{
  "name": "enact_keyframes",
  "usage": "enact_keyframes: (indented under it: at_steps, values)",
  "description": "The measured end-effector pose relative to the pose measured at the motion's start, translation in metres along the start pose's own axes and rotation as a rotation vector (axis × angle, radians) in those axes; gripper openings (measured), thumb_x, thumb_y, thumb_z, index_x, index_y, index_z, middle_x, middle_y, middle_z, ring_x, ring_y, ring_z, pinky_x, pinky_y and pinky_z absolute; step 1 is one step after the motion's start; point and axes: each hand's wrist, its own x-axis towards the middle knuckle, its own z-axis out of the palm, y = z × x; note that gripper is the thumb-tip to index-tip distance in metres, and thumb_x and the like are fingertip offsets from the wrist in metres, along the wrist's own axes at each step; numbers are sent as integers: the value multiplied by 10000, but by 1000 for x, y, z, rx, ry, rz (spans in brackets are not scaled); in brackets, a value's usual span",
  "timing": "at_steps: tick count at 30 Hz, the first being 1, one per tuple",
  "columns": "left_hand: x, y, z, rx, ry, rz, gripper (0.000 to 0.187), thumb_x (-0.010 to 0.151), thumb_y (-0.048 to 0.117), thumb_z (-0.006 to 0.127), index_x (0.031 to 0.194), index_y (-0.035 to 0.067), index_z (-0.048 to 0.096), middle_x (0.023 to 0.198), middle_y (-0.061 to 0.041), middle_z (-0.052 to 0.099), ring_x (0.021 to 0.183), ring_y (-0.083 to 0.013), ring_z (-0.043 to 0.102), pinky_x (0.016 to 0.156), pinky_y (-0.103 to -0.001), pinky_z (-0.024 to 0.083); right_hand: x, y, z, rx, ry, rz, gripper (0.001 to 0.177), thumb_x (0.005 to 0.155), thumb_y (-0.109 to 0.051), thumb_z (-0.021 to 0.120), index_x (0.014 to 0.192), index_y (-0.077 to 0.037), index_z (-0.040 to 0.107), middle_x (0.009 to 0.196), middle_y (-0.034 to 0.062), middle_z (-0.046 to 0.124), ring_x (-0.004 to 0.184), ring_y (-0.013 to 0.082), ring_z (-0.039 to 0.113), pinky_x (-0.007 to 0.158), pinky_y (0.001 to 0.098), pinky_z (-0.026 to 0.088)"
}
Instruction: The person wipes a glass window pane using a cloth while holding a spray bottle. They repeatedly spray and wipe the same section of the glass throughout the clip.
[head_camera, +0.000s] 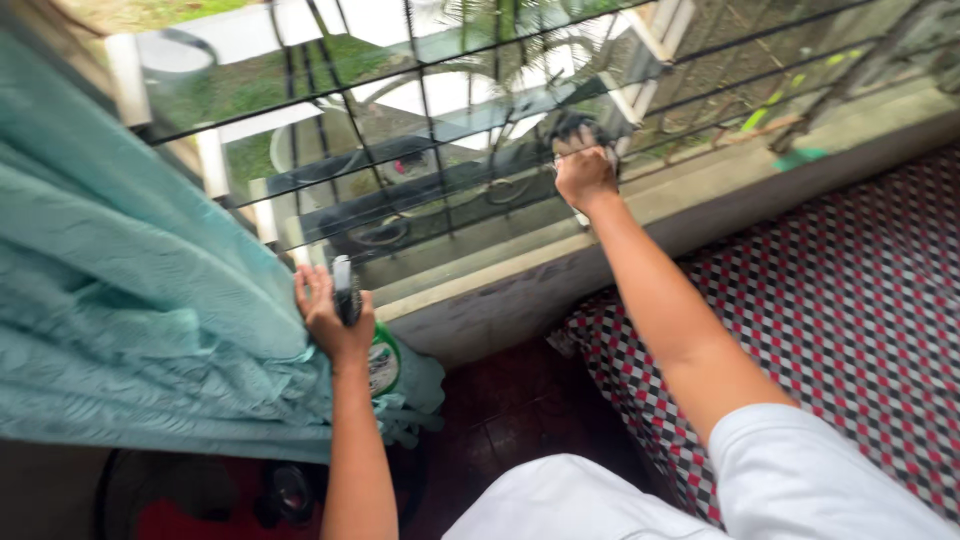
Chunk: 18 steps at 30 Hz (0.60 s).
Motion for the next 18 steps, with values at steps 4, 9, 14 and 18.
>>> enact_keyframes:
  at_steps: [4,9,14,18]
  values:
    - [1,3,0,4,3,-26,680,755,160,718,1347,-153,599,1460,-352,530,1477,-463,411,1252,-460,288,5,-118,20,56,51,100,247,860,-234,602,969,-51,727,1009,210,707,998,414,651,857,540,483]
    - [0,5,-6,-16,-12,-50,670,778,158,701,1360,-155,593,1477,-355,514,1475,-459,409,1240,-448,290,-1,-289,-7,374,77,-141,167,820,-207,595,900,-108,702,1001,167,699,1091,383,649,906,547,477]
    - [0,-1,-7,-38,-13,-31,649,791,151,696,1364,-138,597,1506,-346,502,1479,-439,421,1241,-443,313,-11,-227,-25,508,156,-542,210,842,-123,580,984,-134,735,1017,122,733,987,289,687,875,436,541]
    - [0,-4,-8,-32,-25,-28,654,769,145,710,1354,-125,603,1495,-337,511,1472,-432,427,1239,-450,314,-4,-78,-15,339,214,-397,166,833,-157,578,889,-166,734,984,149,729,958,367,692,869,469,554]
